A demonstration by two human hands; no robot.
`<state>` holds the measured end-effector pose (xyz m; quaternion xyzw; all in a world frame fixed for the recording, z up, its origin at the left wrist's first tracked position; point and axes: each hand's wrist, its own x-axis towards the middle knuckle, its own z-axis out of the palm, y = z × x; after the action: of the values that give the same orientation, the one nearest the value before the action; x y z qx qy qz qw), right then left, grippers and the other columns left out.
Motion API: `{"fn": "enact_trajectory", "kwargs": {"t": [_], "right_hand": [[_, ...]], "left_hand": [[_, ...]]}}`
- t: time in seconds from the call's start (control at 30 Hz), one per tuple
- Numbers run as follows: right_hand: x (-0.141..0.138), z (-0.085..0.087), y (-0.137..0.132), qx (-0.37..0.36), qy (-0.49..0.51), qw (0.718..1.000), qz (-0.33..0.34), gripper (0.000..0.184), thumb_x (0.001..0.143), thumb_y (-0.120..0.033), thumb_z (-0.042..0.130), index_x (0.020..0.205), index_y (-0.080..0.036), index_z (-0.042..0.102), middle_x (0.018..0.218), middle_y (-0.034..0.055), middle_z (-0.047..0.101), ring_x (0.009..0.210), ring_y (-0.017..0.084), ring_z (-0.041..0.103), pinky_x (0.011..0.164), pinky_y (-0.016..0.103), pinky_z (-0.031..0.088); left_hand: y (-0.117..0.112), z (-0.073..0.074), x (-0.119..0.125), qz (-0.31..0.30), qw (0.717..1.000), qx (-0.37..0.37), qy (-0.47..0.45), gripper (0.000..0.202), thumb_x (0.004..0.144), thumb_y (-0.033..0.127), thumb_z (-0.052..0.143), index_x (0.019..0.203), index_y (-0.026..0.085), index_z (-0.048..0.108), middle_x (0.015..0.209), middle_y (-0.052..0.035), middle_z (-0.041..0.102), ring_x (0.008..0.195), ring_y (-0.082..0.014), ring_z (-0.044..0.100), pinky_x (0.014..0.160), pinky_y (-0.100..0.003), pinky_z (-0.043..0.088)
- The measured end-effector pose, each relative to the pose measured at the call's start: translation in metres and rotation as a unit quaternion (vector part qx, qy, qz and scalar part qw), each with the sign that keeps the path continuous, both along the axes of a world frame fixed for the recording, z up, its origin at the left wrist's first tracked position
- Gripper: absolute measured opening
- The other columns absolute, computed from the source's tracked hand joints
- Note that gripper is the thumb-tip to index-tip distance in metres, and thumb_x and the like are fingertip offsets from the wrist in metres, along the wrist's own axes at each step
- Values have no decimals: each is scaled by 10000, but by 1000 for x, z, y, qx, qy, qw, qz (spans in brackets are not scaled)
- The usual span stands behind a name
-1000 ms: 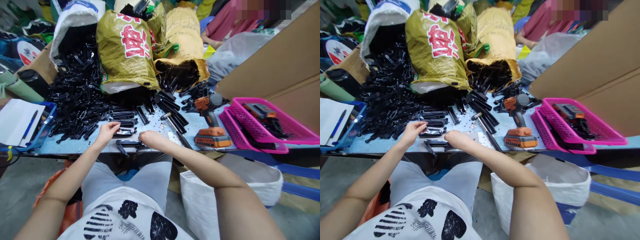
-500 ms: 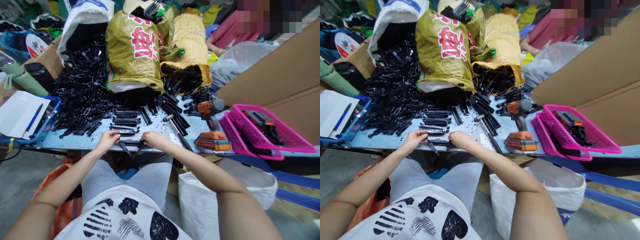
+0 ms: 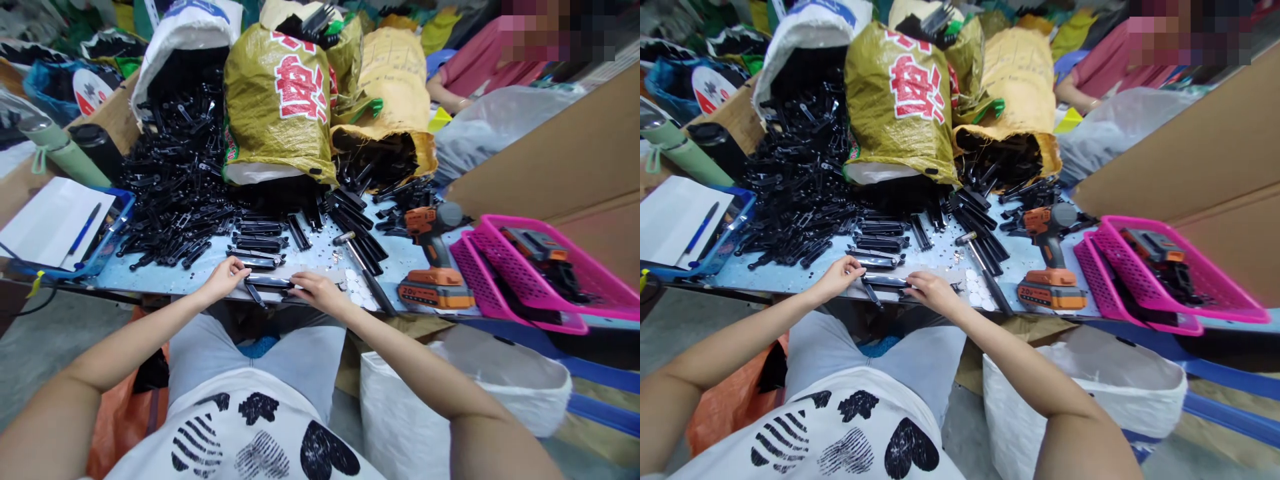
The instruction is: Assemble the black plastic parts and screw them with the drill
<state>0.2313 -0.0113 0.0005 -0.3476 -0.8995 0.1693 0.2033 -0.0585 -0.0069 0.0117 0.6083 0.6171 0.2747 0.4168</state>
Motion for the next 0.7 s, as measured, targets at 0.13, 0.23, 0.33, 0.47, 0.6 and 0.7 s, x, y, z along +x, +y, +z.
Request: {"fn": "enact_trajectory", "kwargs": {"t": [0.13,0.23,0.33,0.47,0.6,0.7], "right_hand": [[20,-23,-5,27,15,999,19,445,896,-410,518,1296,-213,505,1111,99,633,997,198,603,826,334,509],[12,-13,-5,51,-24,998,4,451,893,-432,515,1290,-218,518,1146,106,625,985,228,590,824,388,492],[-28,0,-2,69,1,998,-7,424,926,-404,459,1301,-215,513,1248,110,572,1089,232,543,908,401,451],[-92,0,3,28,24,999,29,471,949,-412,395,1362,-192,448,1260,111,560,1115,217,532,927,369,456],[-114,-8,2,-20,48,999,14,446,973,-362,339,1396,-232,402,1211,77,580,1096,184,534,929,330,463],[-112,-11,0,-19,36,999,5,440,972,-357,339,1394,-250,408,1199,76,569,1066,192,528,930,348,461]], "left_hand": [[-8,12,1,12,995,25,92,293,803,476,531,867,194,581,714,8,617,638,-138,557,593,-236,381],[-30,19,11,43,976,67,204,356,862,509,436,761,204,589,641,9,612,625,-144,573,600,-239,361],[-56,16,35,2,950,34,312,461,840,573,433,657,193,620,618,-34,640,658,-189,623,622,-263,376],[-69,4,62,-20,924,-34,380,463,857,521,417,796,166,707,768,-119,708,746,-252,669,653,-304,418],[-66,-5,63,7,924,-30,381,451,886,448,382,816,158,720,813,-135,717,784,-264,678,668,-316,437],[-63,-8,60,31,923,-37,383,428,891,368,370,826,136,724,815,-152,714,786,-275,679,669,-328,447]]}}
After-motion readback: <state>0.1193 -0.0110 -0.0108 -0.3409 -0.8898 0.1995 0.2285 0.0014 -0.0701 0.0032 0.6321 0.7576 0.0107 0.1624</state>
